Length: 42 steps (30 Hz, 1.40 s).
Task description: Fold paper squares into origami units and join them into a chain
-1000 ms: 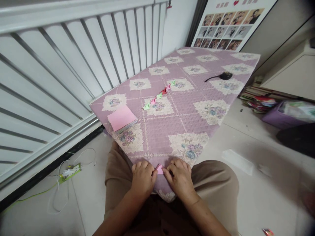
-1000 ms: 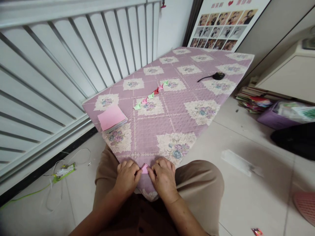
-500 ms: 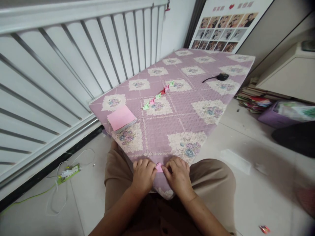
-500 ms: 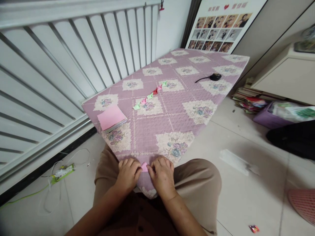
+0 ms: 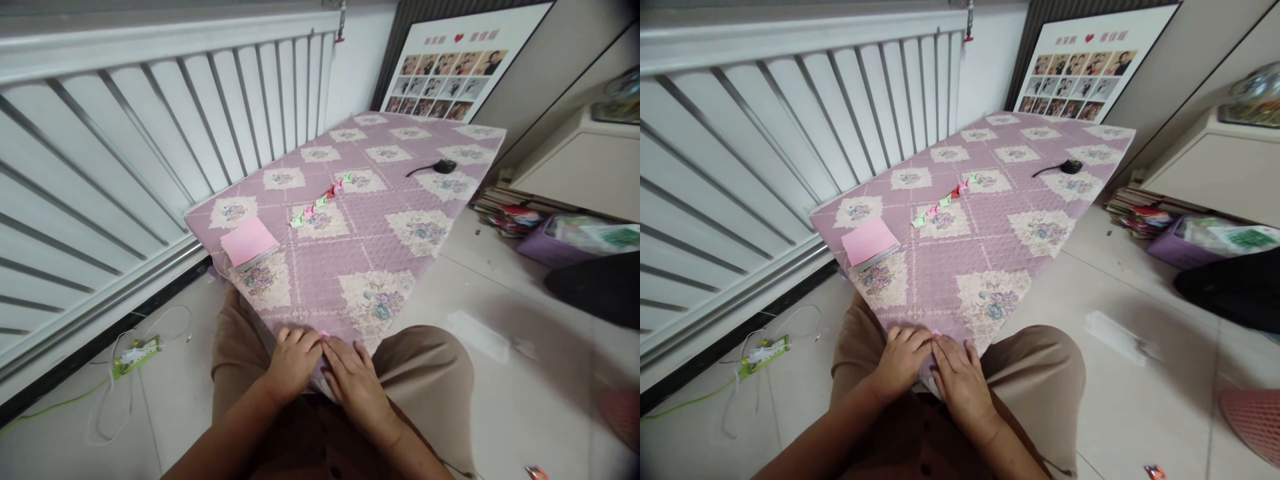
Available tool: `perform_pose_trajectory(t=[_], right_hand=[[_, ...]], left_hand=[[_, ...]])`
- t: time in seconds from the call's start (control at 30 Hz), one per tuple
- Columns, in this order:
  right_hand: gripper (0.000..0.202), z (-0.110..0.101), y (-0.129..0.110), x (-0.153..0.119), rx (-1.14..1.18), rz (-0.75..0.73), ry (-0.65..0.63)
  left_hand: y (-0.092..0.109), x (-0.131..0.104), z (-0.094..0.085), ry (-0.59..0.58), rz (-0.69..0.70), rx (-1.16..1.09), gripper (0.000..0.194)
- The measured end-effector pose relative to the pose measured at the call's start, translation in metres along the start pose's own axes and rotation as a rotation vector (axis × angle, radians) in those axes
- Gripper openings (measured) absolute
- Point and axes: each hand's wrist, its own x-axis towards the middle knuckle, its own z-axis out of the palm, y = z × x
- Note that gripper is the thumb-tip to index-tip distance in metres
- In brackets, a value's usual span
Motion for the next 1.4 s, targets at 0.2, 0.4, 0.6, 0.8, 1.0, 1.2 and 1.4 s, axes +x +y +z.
perform_pose_trajectory(t=[0.2,0.4,0.6,0.8,1.0,1.2,1.4], right_hand=[[0.039,0.003,0.003,-0.005,-0.055,-0.008,-0.086],[0.039,0.001,0.011,-0.015,-0.098,-0.004,-0.141],[0.041,-0.001,0.015,-0.024,-0.142,0.022,-0.189],[0.031,-0.008,0.009,0.007,-0.065,0.174,-0.113],[0.021,-0.015,0.014,0.04,-0.035,0.137,-0.21],[0.015,-0.016,0.027,0.046,0.069,0.069,-0.229],[0.016,-0.017,0.017,0.049,-0.092,-0.005,-0.156]], left_hand=[[-0.013,-0.027,-0.003,0.024,0.091,0.008,0.037],[-0.013,-0.04,0.001,0.055,0.029,0.006,0.038],[-0.012,-0.038,0.004,0.074,0.011,-0.023,0.037],[-0.006,-0.021,-0.011,0.017,-0.103,-0.13,0.029],[0.003,-0.002,-0.024,-0.029,-0.291,-0.244,0.011],[0.006,0.008,-0.024,-0.053,-0.365,-0.271,0.013],[0.004,0.013,-0.02,0.003,-0.388,-0.345,0.012]])
